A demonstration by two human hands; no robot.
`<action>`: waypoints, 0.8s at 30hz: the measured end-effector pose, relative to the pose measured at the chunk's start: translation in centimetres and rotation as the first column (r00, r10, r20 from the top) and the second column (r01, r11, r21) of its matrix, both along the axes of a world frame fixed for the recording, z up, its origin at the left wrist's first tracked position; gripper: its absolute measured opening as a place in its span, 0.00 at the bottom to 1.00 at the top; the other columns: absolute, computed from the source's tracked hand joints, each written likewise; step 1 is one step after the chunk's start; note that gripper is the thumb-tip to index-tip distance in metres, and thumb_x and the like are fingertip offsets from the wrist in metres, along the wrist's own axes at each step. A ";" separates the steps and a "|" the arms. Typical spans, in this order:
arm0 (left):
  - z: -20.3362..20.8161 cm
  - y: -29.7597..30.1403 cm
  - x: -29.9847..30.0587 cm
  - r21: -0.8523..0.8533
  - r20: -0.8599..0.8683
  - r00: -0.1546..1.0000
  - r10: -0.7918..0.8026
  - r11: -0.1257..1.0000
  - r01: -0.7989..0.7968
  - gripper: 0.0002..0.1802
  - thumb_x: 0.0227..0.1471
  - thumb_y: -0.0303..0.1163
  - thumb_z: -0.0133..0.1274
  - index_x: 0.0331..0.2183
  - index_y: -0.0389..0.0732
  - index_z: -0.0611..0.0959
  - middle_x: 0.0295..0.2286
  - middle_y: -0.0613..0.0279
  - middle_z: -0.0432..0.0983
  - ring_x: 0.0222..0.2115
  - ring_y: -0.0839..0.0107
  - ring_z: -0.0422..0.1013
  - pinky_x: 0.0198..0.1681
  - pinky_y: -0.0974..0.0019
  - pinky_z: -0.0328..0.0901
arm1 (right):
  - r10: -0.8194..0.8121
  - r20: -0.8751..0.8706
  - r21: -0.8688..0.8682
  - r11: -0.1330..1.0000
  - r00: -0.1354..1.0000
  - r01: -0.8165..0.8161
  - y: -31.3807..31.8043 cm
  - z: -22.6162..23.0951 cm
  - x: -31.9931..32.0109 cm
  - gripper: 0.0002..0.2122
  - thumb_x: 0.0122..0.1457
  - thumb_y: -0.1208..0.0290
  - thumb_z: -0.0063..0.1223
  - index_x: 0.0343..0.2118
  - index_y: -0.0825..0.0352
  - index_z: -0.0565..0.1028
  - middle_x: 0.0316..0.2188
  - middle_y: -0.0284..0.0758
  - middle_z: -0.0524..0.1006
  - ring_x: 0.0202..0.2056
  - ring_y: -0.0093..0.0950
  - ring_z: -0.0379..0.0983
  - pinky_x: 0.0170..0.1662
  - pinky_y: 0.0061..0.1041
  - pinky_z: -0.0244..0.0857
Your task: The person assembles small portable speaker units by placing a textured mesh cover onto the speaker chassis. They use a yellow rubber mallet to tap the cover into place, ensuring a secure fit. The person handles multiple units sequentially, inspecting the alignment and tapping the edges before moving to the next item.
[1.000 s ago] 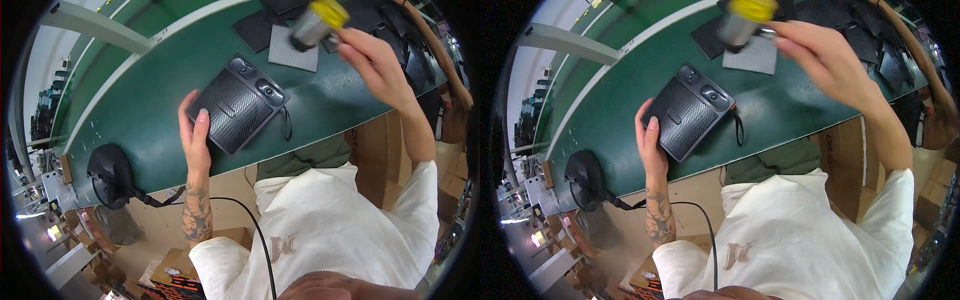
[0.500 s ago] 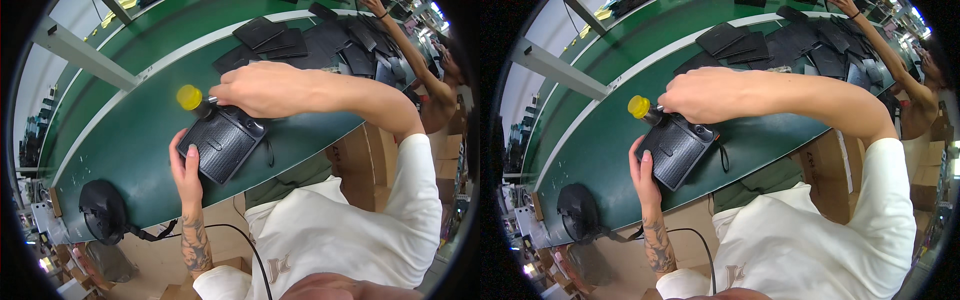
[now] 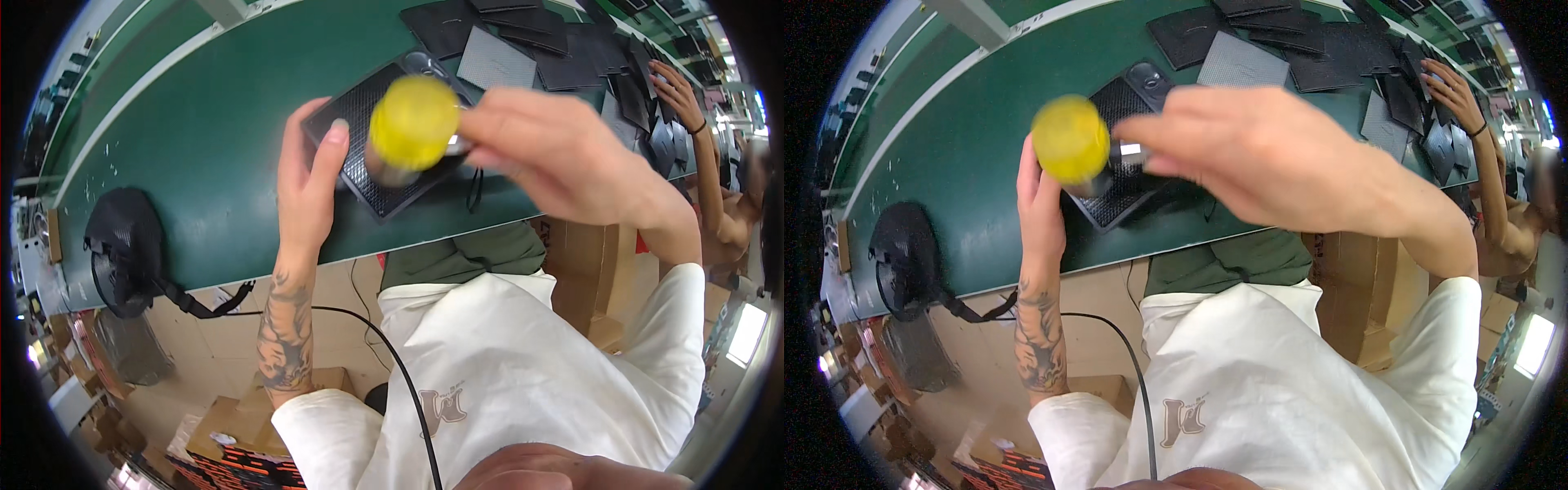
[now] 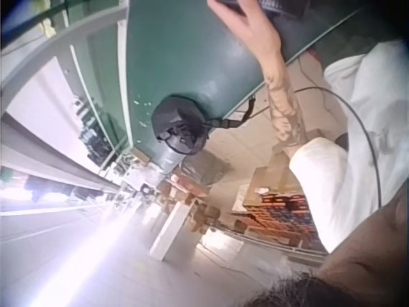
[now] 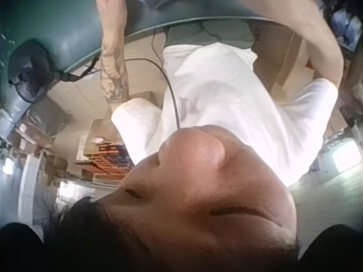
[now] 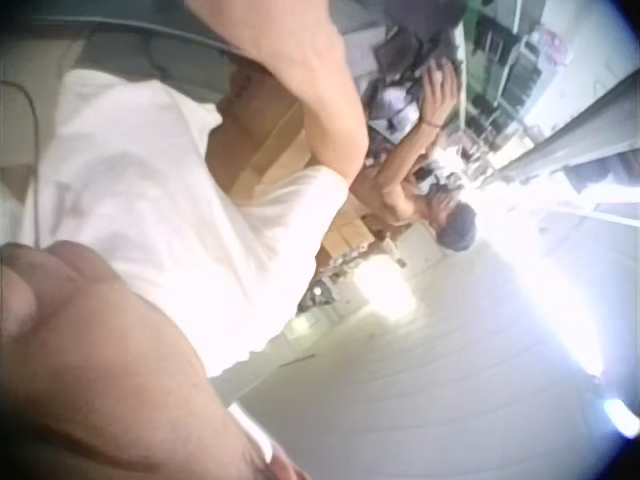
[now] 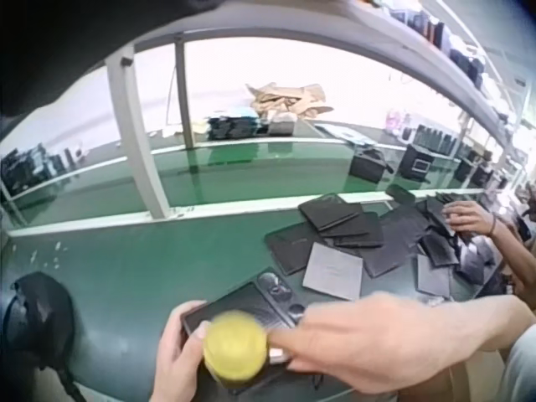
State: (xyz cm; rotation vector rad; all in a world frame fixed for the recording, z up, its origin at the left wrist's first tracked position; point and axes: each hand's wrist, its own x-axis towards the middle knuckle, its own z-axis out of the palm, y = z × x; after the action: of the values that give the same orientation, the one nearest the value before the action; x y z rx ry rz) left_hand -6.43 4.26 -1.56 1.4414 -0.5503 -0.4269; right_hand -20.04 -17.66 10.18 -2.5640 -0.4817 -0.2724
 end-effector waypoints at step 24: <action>-1.1 3.4 -4.6 -0.005 0.158 0.987 -0.010 1.000 0.011 0.57 0.53 0.35 0.66 0.70 0.30 0.46 0.68 0.39 0.48 0.69 0.53 0.50 0.71 0.56 0.43 | 0.002 -0.018 -0.067 0.998 1.000 -0.003 2.4 1.0 1.7 0.14 0.57 0.83 0.60 0.47 0.73 0.78 0.34 0.42 0.77 0.33 0.39 0.76 0.37 0.30 0.70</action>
State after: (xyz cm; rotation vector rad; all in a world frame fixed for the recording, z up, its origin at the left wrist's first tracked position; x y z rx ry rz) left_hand -11.02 7.65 -2.69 1.4755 -0.6857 -0.3207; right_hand -18.32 -15.24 11.23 -2.6284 -0.4956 -0.2353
